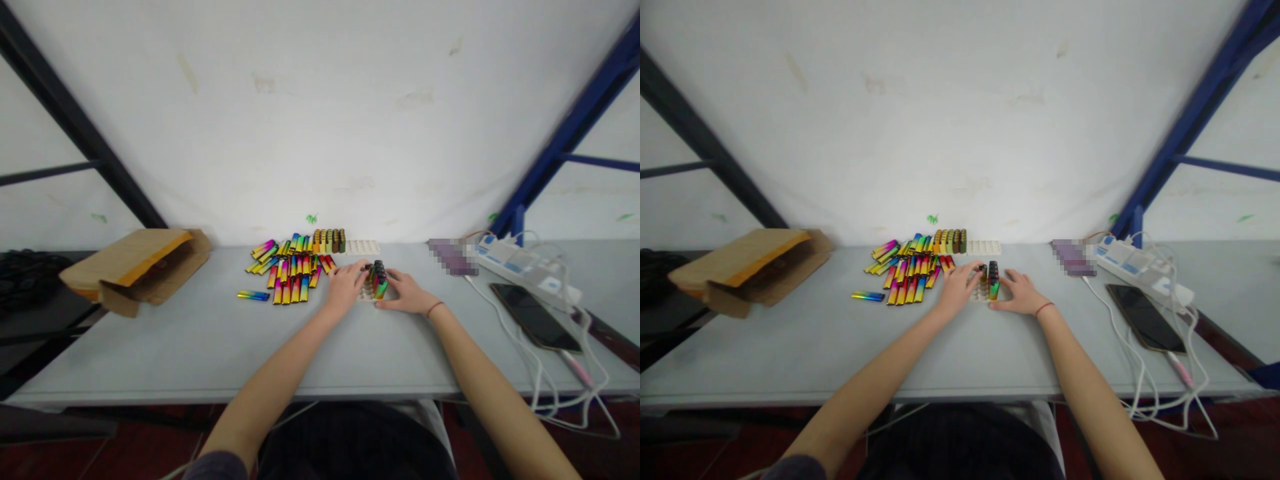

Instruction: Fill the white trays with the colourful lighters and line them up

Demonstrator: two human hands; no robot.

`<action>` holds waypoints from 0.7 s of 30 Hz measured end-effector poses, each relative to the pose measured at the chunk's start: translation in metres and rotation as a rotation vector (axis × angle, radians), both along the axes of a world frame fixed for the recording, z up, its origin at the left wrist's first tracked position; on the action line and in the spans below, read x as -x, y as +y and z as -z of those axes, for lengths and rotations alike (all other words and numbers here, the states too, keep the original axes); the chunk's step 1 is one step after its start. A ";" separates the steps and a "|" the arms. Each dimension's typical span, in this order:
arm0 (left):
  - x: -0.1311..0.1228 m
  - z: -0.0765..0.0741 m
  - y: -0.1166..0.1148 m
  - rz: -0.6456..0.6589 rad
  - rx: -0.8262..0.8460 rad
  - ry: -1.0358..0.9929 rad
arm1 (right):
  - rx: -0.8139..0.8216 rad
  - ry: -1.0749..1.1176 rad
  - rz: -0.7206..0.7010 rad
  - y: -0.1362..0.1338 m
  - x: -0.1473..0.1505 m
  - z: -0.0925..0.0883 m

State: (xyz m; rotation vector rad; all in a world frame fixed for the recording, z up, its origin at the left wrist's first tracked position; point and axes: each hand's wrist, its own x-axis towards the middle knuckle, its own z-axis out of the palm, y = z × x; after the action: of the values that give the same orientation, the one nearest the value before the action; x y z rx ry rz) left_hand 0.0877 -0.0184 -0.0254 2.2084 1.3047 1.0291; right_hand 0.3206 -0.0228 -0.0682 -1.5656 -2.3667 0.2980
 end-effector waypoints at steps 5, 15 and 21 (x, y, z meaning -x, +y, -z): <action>0.004 -0.001 -0.001 -0.021 -0.086 0.167 | 0.013 -0.007 0.020 0.000 0.001 -0.001; 0.044 -0.025 0.007 -0.060 -0.042 -0.003 | 0.001 -0.002 0.005 0.000 -0.001 0.000; 0.164 -0.061 0.022 -0.621 0.121 0.053 | -0.002 0.008 0.015 0.000 0.000 0.001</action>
State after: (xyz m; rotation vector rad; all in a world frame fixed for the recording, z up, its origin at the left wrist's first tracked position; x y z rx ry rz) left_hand -0.0762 0.0040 0.0359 1.7792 2.0875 1.0532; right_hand 0.3201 -0.0230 -0.0695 -1.5774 -2.3473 0.2976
